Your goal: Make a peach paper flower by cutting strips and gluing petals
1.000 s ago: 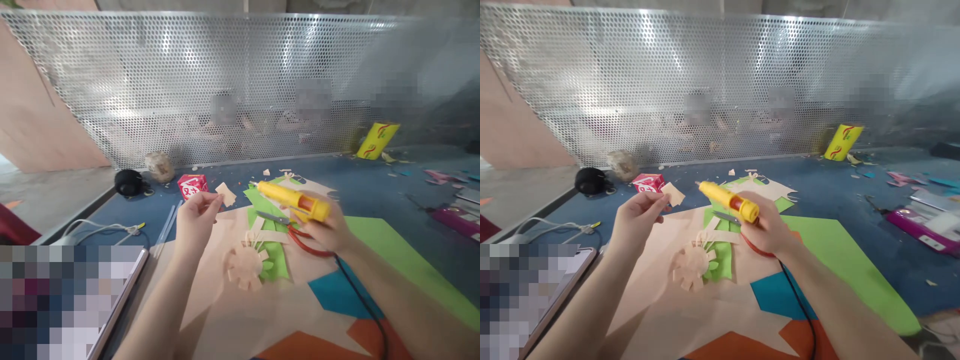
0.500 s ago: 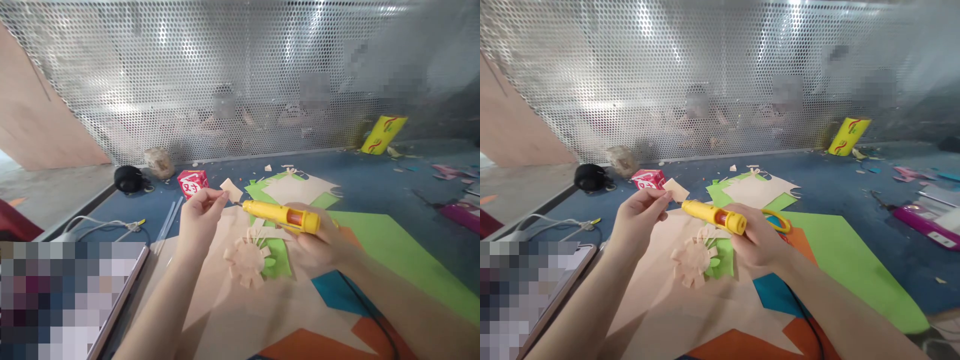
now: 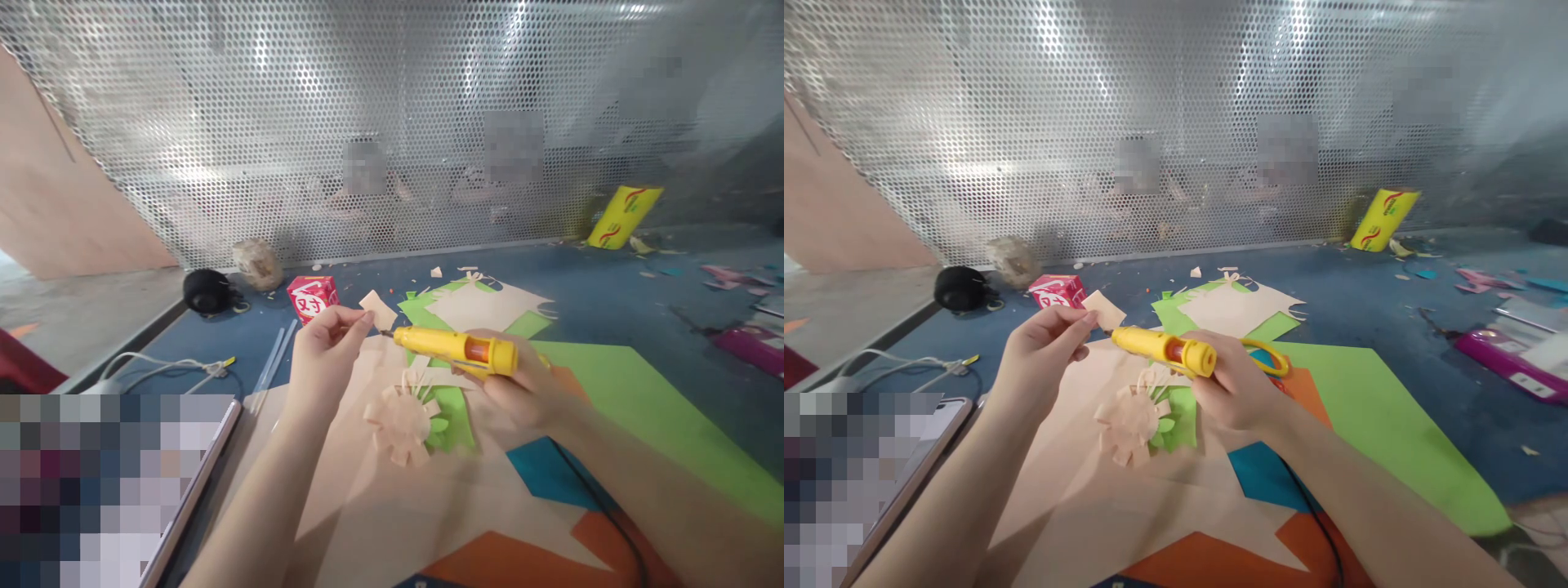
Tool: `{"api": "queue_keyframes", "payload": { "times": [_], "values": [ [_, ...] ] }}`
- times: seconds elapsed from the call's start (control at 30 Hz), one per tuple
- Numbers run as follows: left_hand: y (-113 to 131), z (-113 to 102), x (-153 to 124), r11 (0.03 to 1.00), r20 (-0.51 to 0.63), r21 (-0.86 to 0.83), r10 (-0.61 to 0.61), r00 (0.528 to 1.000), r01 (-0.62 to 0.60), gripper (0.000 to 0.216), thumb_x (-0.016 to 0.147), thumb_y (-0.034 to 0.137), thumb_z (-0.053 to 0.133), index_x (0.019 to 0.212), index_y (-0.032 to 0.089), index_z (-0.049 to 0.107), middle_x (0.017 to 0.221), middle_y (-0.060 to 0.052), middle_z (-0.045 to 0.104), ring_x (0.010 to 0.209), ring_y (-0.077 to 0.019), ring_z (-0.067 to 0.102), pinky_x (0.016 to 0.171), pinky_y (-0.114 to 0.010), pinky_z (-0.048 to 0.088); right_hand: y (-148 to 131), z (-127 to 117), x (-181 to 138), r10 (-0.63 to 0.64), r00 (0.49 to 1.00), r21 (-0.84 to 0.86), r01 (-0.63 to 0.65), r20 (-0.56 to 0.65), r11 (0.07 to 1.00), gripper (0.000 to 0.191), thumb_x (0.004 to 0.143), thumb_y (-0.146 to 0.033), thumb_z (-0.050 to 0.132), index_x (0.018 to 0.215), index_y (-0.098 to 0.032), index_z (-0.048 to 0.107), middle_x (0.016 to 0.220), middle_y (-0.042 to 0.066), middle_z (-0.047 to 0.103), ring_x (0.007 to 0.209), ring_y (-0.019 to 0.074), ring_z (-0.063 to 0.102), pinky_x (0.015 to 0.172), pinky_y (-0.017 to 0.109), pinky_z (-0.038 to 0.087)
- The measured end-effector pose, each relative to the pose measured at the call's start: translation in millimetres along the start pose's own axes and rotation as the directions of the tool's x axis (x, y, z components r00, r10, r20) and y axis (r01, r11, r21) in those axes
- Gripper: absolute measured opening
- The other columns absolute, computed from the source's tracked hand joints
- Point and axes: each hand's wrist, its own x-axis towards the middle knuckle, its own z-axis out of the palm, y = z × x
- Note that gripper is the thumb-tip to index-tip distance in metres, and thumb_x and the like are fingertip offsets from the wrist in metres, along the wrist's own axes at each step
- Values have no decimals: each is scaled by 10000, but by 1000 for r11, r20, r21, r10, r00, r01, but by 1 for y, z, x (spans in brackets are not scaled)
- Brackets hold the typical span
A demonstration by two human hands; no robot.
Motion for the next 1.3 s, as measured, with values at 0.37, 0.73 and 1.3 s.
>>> {"api": "queue_keyframes", "payload": {
  "times": [0.37, 0.73, 1.3],
  "values": [
    [1, 0, -2, 1000, 9, -14, -7, 1000, 7, 163, 617, 306, 693, 637, 179, 591, 539, 45, 529, 464, -68, 385, 470, -219, 324, 2, 0, -2, 21, 1000, 15, -21, 13, 1000, 167, 673, -94, 449, 738, -217, 541, 726, 21, 591, 651, 185, 568, 578, 296, 474],
    [1, -1, -2, 1000, 10, -9, -3, 1000, 3, 148, 638, 287, 688, 626, 173, 595, 531, 45, 523, 460, -55, 378, 453, -197, 329, 6, -1, -1, -13, 999, -31, 12, -53, 999, 149, 665, -63, 450, 643, -209, 439, 642, 2, 517, 575, 151, 475, 550, 280, 408],
    [3, 0, 2, 987, -37, -160, 16, 999, -22, 162, 626, 265, 704, 639, 163, 579, 540, 37, 544, 450, -50, 392, 436, -189, 313, 3, -10, 7, 86, 992, -134, -99, -97, 986, 130, 634, -77, 400, 656, -205, 415, 630, -5, 473, 562, 143, 459, 533, 261, 372]
  ]
}}
